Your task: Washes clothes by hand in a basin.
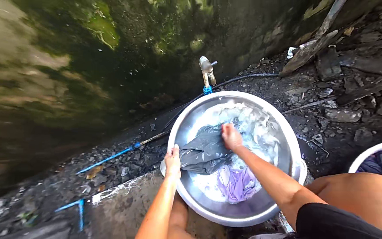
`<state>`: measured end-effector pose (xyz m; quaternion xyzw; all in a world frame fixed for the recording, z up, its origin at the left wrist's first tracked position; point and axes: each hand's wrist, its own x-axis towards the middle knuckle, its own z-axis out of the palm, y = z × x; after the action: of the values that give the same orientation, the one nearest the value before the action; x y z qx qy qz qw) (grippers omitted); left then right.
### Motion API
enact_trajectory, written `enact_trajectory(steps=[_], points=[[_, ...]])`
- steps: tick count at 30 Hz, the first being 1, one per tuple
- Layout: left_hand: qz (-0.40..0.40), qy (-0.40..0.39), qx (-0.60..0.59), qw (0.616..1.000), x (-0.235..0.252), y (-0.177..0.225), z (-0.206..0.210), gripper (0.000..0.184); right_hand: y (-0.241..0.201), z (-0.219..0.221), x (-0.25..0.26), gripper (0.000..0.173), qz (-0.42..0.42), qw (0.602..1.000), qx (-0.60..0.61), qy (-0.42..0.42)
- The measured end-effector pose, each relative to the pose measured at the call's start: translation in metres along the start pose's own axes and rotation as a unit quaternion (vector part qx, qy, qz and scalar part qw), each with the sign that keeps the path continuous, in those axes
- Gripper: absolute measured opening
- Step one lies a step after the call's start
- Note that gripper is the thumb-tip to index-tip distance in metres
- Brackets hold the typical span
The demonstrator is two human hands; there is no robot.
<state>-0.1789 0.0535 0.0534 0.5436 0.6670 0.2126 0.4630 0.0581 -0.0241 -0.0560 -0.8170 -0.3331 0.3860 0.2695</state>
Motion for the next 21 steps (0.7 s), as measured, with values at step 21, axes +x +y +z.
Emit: enact_trajectory(steps=[21], points=[[-0.092, -0.091, -0.049, 0.99, 0.009, -0.019, 0.015, 0.043, -0.074, 0.044, -0.049, 0.053, -0.155, 0.968, 0.198, -0.009]])
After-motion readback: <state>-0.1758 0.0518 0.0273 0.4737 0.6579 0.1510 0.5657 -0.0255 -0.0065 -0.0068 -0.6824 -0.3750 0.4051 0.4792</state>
